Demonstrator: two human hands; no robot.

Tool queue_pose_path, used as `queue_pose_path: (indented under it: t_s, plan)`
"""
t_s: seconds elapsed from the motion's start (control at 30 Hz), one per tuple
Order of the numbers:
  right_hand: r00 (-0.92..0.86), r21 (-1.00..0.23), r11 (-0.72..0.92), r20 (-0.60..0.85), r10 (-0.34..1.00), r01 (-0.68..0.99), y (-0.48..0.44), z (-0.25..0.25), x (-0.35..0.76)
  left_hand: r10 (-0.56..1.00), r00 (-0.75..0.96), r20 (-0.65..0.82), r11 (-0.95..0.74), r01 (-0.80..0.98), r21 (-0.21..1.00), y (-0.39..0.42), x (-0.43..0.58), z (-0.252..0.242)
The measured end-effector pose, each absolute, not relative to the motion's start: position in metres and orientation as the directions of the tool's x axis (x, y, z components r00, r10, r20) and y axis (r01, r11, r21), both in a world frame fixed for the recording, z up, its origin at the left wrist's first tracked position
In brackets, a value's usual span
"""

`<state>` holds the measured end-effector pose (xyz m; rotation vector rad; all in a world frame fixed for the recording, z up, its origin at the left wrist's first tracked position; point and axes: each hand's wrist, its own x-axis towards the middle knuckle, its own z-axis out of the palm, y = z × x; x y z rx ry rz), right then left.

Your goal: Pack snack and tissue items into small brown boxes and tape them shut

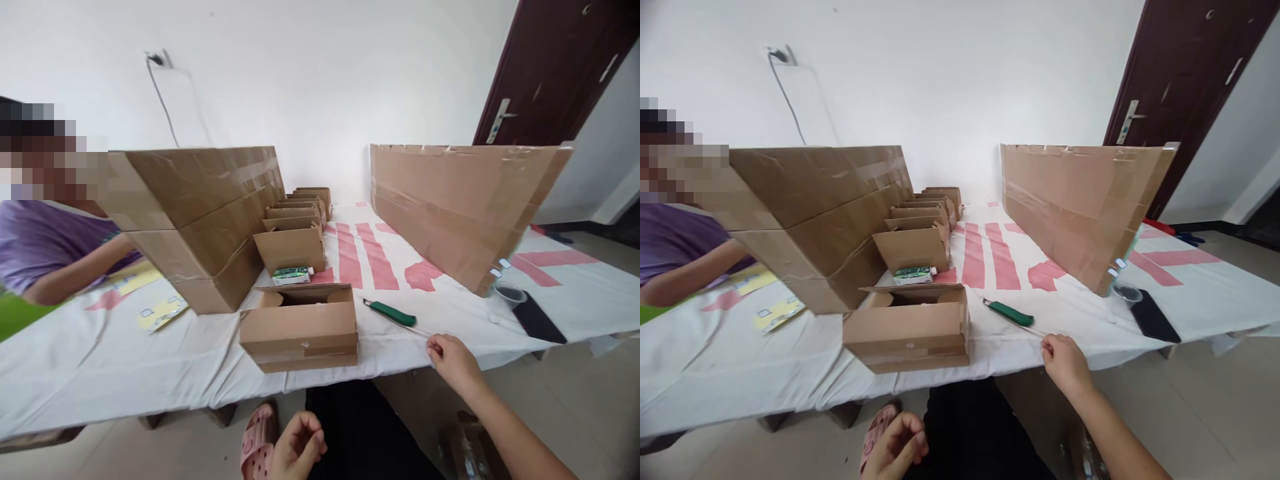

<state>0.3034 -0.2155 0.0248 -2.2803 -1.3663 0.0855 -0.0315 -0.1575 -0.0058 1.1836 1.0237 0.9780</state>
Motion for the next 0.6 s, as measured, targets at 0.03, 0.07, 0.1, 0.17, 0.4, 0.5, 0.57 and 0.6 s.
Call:
queue_pose_path:
  t_s: [0.03,0.07,0.1,0.17,0.4,0.5,0.57,0.6]
  plan:
    - [0.515,-0.419,-0.403,0.201,0.833,0.814,-0.215,0.019,0.305,0.973,0.217,-0.081,0.094,-0.054,0.994,-0.152,-0.037,-0.001]
    - [0.528,-0.419,-0.407,0.227,0.818,0.811,-0.214,0.013,0.308,0.986,0.162,-0.047,0.054,-0.04,0.998,-0.143,-0.044,0.006]
    - [0.534,-0.423,-0.402,0.262,0.804,0.812,-0.214,0.008,0.31,0.996,0.091,-0.001,0.002,-0.013,1.0,-0.132,-0.052,0.016]
    - [0.522,-0.424,-0.369,0.335,0.785,0.827,-0.215,-0.002,0.314,0.991,-0.09,0.103,-0.096,0.078,0.992,-0.105,-0.071,0.043]
    - [0.402,-0.357,-0.243,0.488,0.775,0.902,-0.219,-0.019,0.312,0.951,0.249,0.182,-0.214,0.11,0.97,-0.037,-0.093,0.115]
    - [0.43,-0.403,-0.24,0.489,0.759,0.883,-0.221,-0.019,0.309,0.904,0.378,0.202,-0.202,-0.04,0.979,-0.036,-0.09,0.112]
    - [0.476,-0.476,-0.245,0.459,0.75,0.845,-0.223,-0.016,0.31,0.898,0.36,0.252,-0.239,-0.08,0.968,-0.041,-0.091,0.105]
    - [0.497,-0.509,-0.244,0.451,0.741,0.825,-0.222,-0.014,0.312,0.898,0.347,0.27,-0.255,-0.091,0.963,-0.045,-0.092,0.102]
